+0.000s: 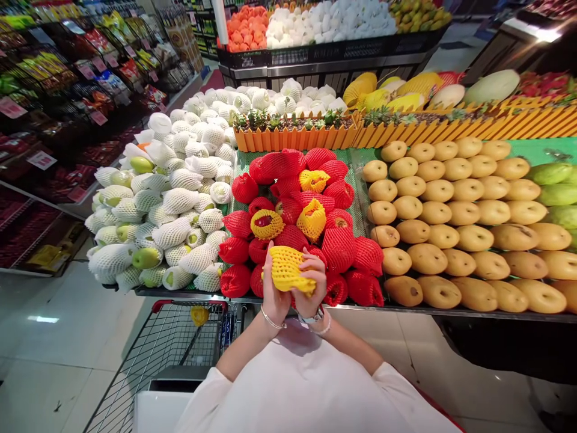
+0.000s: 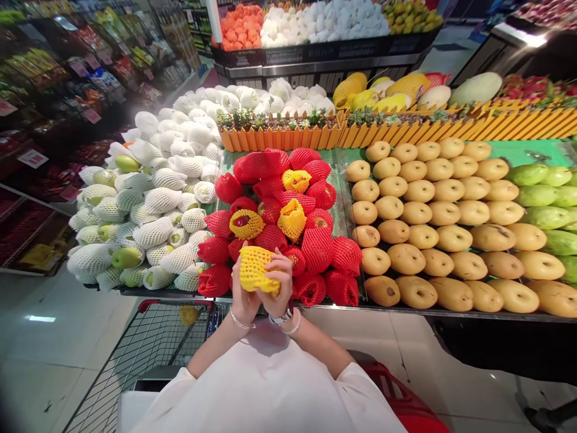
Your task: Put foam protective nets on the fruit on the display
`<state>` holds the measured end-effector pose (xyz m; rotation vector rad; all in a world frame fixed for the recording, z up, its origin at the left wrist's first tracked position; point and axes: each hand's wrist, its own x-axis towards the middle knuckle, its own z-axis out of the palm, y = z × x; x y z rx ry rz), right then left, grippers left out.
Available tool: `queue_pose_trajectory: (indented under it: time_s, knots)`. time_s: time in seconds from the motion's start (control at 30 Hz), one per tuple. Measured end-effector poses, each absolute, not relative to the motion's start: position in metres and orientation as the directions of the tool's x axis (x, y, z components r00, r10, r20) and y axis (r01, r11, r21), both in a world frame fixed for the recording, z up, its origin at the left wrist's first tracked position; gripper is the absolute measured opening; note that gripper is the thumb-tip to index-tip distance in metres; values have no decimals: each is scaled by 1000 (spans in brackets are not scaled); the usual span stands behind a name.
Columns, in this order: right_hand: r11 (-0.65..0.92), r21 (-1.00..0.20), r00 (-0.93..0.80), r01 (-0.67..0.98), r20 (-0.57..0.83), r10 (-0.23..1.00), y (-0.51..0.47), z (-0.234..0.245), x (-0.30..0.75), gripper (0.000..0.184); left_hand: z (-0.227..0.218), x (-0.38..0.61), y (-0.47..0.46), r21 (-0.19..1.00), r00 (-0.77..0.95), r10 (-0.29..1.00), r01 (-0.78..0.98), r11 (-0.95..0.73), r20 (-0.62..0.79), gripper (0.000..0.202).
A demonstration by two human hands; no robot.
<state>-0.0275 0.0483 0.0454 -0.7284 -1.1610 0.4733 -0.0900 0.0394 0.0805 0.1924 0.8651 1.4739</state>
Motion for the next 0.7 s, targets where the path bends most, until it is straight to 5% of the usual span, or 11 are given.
queue_pose_trajectory:
  time_s: [0.17, 0.27, 0.37, 0.53, 0.7]
  knots:
    - [490, -727, 509, -481, 224, 831, 54, 63, -30, 21, 63, -84, 42, 766, -269, 941, -643, -17, -204, 47]
    - [293, -635, 376, -715, 5, 927, 57, 71, -24, 30, 50, -91, 44, 916, -383, 905, -265, -302, 188, 39]
    - [28, -504, 161, -863, -223, 961, 59, 73, -19, 21, 47, -97, 44, 861, -328, 809, 28, -508, 488, 33]
    - [-81, -434, 42, -897, -268, 962, 60, 69, -18, 18, 58, -99, 40, 768, -228, 734, 225, -599, 640, 38]
    - [-326, -381, -232, -865, -273, 934, 59, 62, -18, 23, 66, -106, 38, 593, -28, 656, 459, -661, 754, 16]
